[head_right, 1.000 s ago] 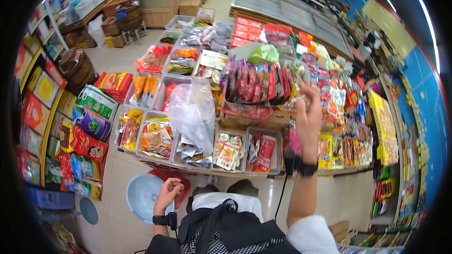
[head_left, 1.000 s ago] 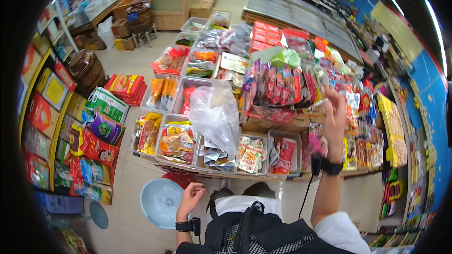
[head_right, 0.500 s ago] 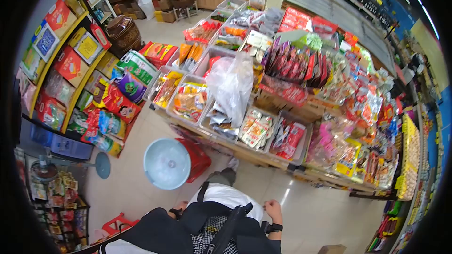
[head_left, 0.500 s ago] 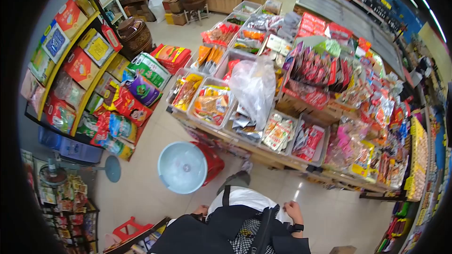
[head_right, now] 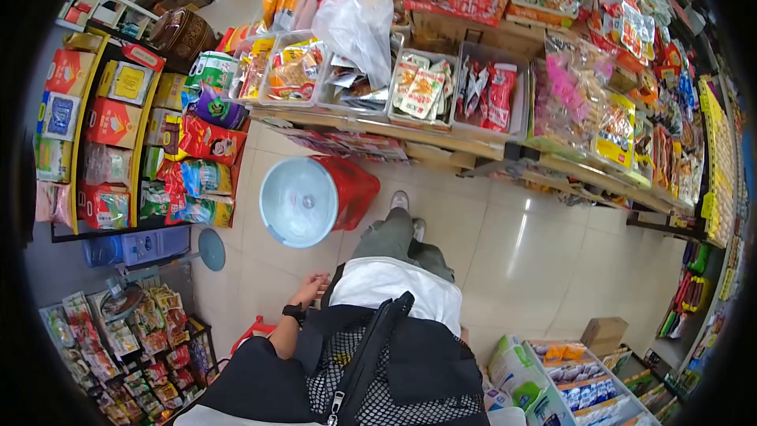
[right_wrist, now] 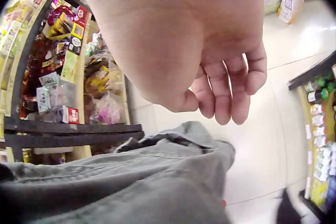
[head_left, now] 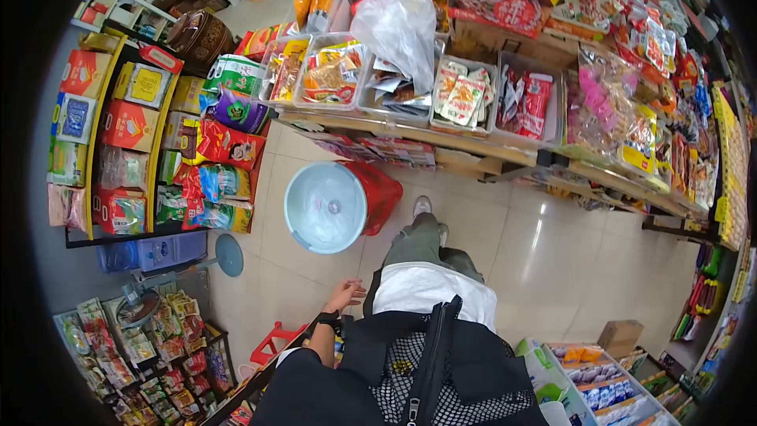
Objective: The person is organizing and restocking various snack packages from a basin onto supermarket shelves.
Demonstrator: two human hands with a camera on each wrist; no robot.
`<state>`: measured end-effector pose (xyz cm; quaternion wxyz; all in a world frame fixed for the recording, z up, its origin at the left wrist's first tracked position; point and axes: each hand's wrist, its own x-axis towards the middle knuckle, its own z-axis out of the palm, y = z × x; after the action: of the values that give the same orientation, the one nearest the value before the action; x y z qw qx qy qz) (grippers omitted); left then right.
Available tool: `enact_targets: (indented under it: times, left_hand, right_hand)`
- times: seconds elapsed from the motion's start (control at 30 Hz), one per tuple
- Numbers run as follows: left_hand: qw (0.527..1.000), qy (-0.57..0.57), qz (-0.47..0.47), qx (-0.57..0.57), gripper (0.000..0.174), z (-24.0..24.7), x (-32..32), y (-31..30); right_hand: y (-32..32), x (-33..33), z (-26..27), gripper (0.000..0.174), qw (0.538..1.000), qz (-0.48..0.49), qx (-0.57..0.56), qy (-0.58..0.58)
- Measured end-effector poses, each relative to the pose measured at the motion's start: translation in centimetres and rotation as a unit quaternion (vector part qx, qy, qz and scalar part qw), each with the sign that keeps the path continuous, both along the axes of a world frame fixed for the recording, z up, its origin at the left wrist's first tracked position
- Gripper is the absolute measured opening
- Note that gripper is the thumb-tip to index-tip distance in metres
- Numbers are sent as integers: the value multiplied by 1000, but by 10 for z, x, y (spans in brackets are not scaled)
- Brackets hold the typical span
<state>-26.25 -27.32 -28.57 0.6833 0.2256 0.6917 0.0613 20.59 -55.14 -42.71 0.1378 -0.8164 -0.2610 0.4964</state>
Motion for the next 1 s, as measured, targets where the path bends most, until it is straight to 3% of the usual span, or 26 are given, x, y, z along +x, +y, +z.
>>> enact_targets:
  times: [0.1, 0.17, 0.23, 0.47, 0.53, 0.6, 0.7, 0.77, 0.87, 1.0]
  left_hand:
    - [999, 24, -38, 4, 33, 11, 9, -13]
    - [997, 30, -72, 12, 31, -12, -8, -30]
    - [996, 26, -77, 20, 28, -31, -19, -42]
    - [999, 23, -4, 49, 30, -2, 2, -24]
    - [996, 19, -32, 80, 32, -3, 2, -29]
    - [991, -16, -24, 130, 33, -15, 5, -41]
    - [992, 18, -9, 122, 36, 15, 26, -49]
    - [993, 32, -13, 111, 36, -26, 11, -80]
    - [991, 59, -37, 112, 35, -99, -11, -129]
    - [985, 73, -81, 135, 34, -170, -27, -155]
  right_hand:
    - [10, 5, -12, 25, 997, 32, 66, 2]
    - [96, 3, 84, 24, 961, -226, -51, 149]
    - [124, 9, 106, 23, 945, -283, 10, 166]
    - [130, 27, 111, 24, 947, -267, -30, 173]
    - [116, 24, 95, 26, 944, -274, -67, 174]
    - [102, 23, 85, 26, 962, -204, -59, 173]
    - [104, 21, 89, 26, 982, -156, -31, 103]
    - [95, 21, 61, 24, 981, -161, 19, 103]
    - [114, 35, 65, 28, 980, -131, -42, 140]
    - [157, 39, 90, 28, 957, -221, -53, 181]
